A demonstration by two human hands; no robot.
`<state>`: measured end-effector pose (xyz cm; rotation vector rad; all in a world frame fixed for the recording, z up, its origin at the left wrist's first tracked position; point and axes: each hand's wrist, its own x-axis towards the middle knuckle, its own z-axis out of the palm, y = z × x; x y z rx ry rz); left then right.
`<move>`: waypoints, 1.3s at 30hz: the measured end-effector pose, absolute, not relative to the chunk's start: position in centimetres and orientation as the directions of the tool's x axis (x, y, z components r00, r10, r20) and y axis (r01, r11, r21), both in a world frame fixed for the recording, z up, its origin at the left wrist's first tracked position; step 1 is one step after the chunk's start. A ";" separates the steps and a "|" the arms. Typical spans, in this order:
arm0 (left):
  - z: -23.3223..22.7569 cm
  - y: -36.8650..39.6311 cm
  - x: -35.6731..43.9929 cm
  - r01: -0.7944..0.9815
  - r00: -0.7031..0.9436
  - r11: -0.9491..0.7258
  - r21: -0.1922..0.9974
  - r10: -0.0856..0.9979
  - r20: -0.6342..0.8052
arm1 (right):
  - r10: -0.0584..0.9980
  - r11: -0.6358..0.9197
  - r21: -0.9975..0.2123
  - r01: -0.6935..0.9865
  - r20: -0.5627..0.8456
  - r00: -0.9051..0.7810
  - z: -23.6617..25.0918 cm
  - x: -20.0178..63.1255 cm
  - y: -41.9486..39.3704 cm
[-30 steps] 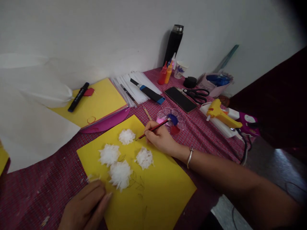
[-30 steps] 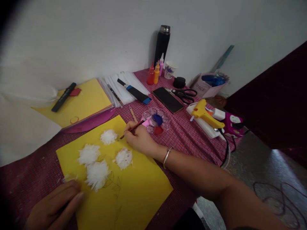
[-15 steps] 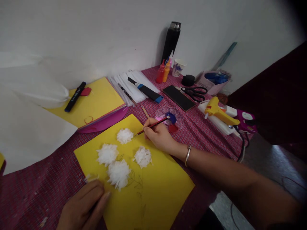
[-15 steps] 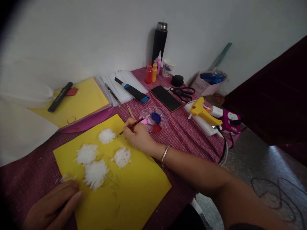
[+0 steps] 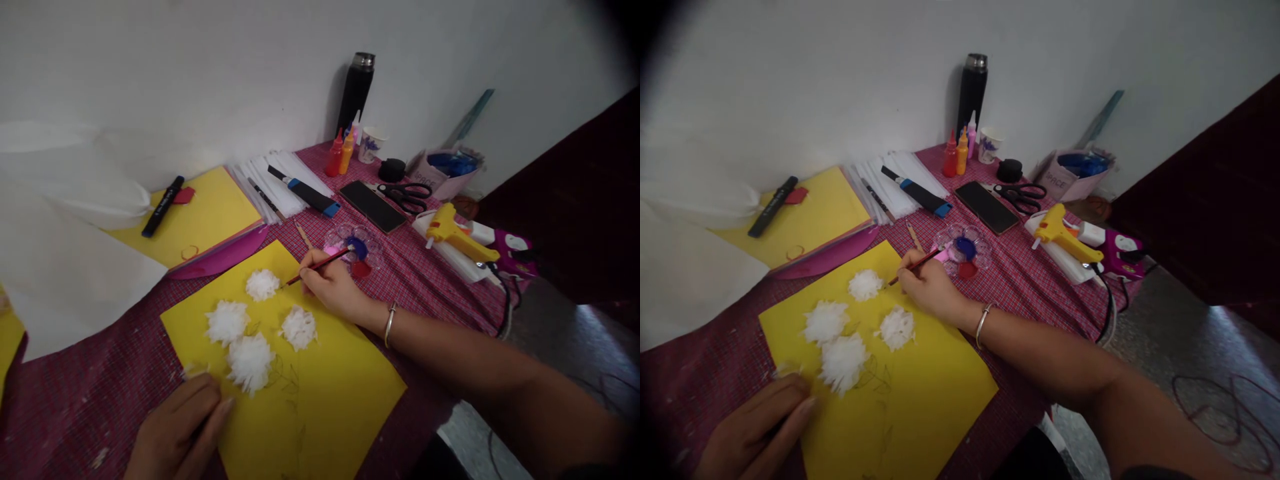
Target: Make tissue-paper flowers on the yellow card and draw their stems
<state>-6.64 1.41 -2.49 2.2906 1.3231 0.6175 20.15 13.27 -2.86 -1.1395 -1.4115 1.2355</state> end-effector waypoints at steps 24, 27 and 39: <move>-2.9 1.1 -6.5 0.682 0.418 -0.421 0.598 0.896 0.154 | 0.981 0.099 -0.991 0.087 0.083 -0.178 -2.7 20.1 13.1; -2.9 1.0 -6.5 0.689 0.412 -0.400 0.605 0.902 0.128 | 0.985 0.062 -0.997 0.051 0.053 -0.165 -2.8 20.1 13.0; -2.5 1.6 -6.6 0.657 0.512 -0.522 0.544 0.839 0.187 | 0.972 0.072 -0.996 0.051 0.058 -0.227 -2.9 19.9 13.0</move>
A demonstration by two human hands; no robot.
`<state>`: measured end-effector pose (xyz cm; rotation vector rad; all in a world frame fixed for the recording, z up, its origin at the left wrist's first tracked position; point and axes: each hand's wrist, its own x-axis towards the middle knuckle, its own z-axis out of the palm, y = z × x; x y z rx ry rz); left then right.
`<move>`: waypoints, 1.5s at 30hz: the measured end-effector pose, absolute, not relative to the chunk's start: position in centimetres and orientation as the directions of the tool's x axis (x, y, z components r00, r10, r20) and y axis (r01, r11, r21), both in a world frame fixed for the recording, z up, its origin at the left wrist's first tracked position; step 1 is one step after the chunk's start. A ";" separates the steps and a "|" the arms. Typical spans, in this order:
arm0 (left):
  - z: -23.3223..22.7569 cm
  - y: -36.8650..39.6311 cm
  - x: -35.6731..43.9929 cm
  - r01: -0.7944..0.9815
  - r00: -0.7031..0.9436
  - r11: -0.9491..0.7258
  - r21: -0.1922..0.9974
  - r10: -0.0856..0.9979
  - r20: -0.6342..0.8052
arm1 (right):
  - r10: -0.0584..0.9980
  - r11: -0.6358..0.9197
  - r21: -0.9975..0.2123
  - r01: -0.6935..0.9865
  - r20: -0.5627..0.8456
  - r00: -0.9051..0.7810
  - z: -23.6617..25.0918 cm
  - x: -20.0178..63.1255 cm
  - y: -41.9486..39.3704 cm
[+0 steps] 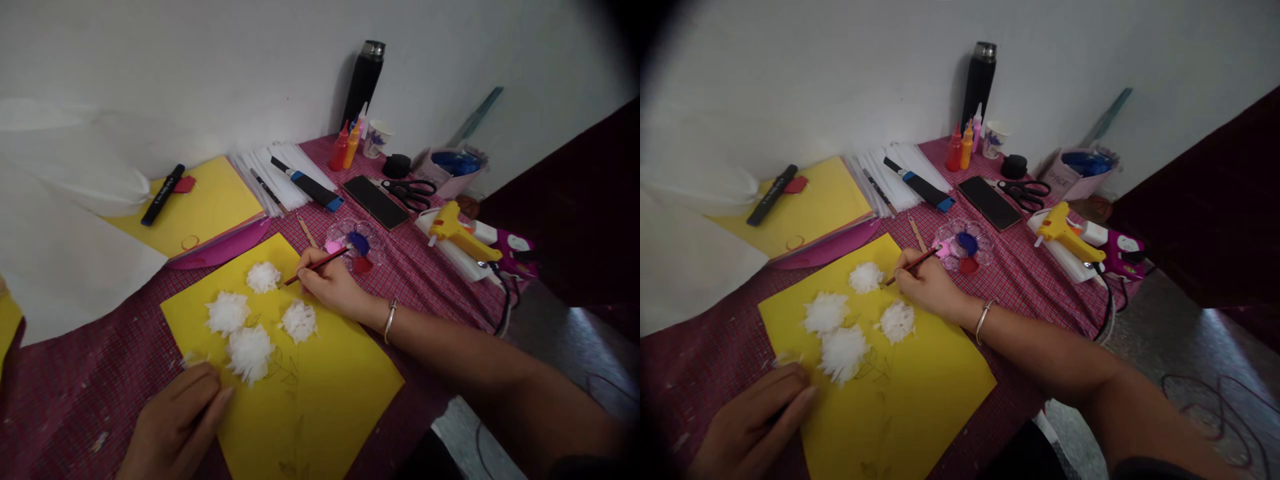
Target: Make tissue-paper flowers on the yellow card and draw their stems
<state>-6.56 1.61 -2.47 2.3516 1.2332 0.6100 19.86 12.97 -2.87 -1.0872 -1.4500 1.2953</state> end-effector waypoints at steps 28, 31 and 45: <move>-1.9 1.7 -5.9 0.667 0.500 -0.499 0.553 0.850 0.164 | 0.947 0.052 -0.997 0.061 0.030 -0.320 -2.7 19.8 12.7; -1.9 1.8 -5.8 0.668 0.497 -0.497 0.554 0.852 0.164 | 0.937 0.046 -0.997 0.056 0.024 -0.348 -2.6 19.7 12.6; -1.6 2.0 -5.5 0.663 0.497 -0.500 0.556 0.850 0.172 | 0.920 0.044 -0.994 0.097 0.003 -0.391 -2.5 19.1 12.4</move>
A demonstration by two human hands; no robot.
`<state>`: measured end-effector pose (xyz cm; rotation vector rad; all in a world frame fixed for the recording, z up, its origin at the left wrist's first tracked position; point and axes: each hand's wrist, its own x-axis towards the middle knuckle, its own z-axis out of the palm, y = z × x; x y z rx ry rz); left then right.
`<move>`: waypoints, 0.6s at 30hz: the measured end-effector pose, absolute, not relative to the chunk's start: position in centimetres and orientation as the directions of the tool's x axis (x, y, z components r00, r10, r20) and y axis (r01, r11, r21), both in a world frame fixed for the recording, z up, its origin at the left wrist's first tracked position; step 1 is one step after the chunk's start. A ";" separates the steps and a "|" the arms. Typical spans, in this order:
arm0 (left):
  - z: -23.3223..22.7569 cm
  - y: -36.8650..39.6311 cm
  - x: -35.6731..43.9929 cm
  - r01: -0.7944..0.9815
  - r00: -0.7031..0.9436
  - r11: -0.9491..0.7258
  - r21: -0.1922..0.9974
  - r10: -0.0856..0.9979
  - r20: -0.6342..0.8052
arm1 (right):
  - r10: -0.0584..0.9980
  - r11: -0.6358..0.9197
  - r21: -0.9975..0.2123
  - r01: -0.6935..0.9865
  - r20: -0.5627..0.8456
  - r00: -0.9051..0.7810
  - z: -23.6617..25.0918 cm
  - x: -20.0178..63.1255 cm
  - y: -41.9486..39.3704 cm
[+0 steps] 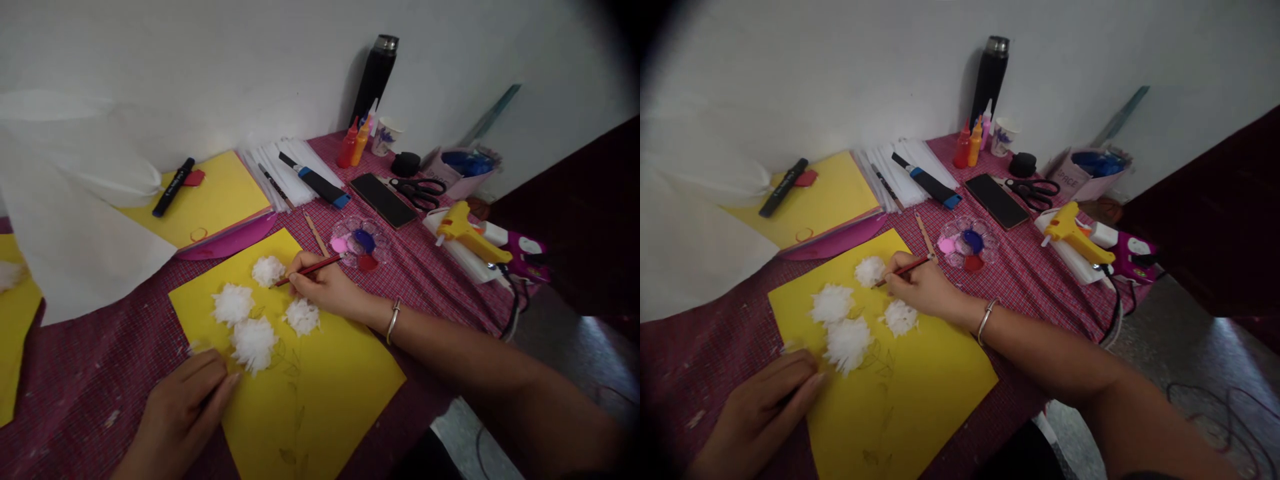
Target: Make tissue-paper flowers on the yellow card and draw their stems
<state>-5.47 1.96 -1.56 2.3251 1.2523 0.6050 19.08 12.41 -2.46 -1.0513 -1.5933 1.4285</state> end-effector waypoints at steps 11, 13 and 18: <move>-1.2 1.8 -5.5 0.670 0.482 -0.476 0.570 0.863 0.153 | 0.951 0.061 -0.997 0.057 0.040 -0.307 -2.6 19.3 12.4; -1.1 1.8 -5.5 0.670 0.481 -0.474 0.571 0.863 0.153 | 0.956 0.068 -0.996 0.056 0.050 -0.288 -2.7 19.5 12.5; -1.0 1.9 -5.5 0.672 0.478 -0.474 0.569 0.865 0.154 | 0.969 0.064 -0.994 0.087 0.041 -0.243 -2.4 19.8 12.5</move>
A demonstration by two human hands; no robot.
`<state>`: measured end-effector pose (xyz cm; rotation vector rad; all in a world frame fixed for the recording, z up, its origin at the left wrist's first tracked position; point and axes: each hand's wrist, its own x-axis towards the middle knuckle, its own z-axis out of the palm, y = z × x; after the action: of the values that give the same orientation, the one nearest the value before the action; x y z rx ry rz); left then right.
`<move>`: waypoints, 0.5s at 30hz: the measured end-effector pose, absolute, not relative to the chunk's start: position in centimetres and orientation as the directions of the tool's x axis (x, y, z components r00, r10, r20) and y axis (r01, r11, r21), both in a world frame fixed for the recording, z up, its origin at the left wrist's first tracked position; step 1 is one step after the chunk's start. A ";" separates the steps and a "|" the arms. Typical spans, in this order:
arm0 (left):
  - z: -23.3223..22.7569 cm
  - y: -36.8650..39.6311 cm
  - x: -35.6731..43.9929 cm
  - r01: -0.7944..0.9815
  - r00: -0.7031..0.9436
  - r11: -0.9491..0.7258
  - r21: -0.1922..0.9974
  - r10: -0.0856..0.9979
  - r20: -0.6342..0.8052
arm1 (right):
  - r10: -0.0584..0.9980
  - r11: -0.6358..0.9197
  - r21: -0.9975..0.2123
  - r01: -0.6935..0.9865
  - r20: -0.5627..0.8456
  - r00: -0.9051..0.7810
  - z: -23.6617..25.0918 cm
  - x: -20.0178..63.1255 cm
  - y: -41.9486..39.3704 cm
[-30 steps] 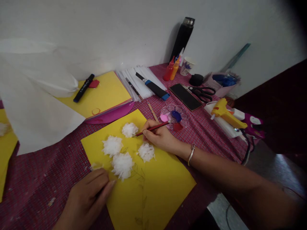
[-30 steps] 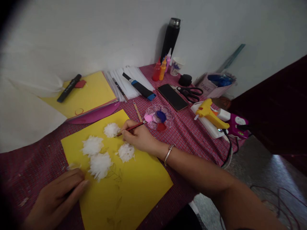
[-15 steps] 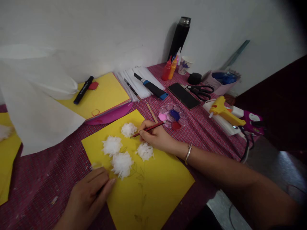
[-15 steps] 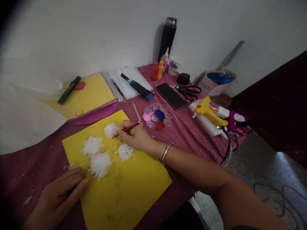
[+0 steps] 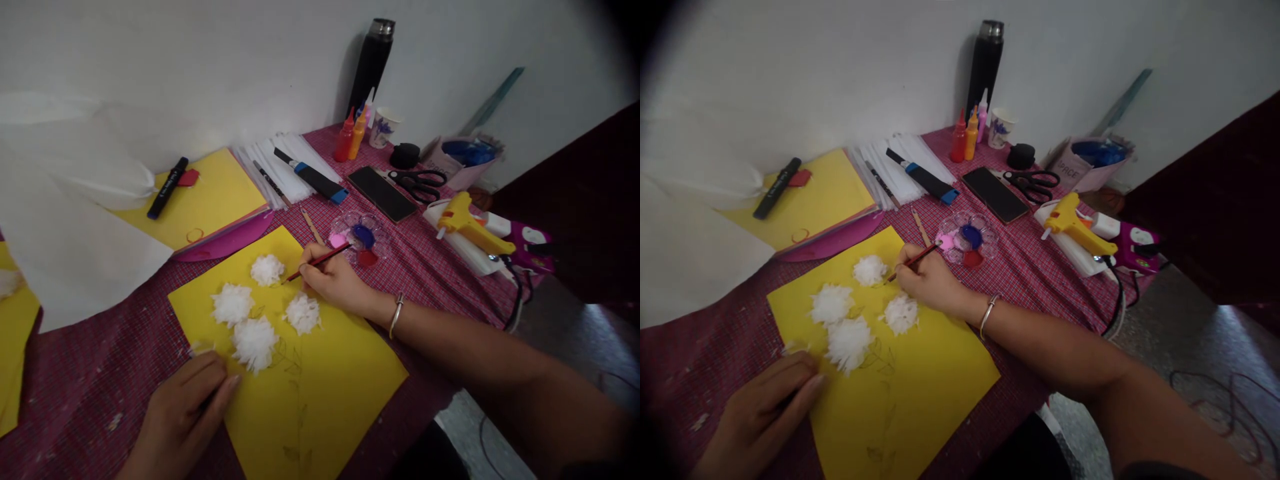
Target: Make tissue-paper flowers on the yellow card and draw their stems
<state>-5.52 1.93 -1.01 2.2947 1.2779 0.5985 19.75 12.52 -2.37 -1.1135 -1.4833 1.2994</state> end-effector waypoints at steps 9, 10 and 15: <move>-1.2 1.7 -5.7 0.666 0.487 -0.482 0.570 0.859 0.158 | 0.957 -0.021 -0.999 0.032 -0.029 -0.287 -2.4 19.6 12.3; -1.3 1.7 -5.7 0.663 0.487 -0.483 0.572 0.858 0.160 | 0.953 -0.020 -0.999 0.031 -0.029 -0.302 -2.5 19.6 12.3; -1.5 1.8 -5.7 0.670 0.494 -0.496 0.552 0.853 0.168 | 0.950 -0.023 -0.998 0.066 -0.042 -0.308 -2.6 19.5 12.4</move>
<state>-5.75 1.82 -1.49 2.3255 1.2621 0.5988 19.55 12.37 -2.56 -1.1147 -1.4709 1.4338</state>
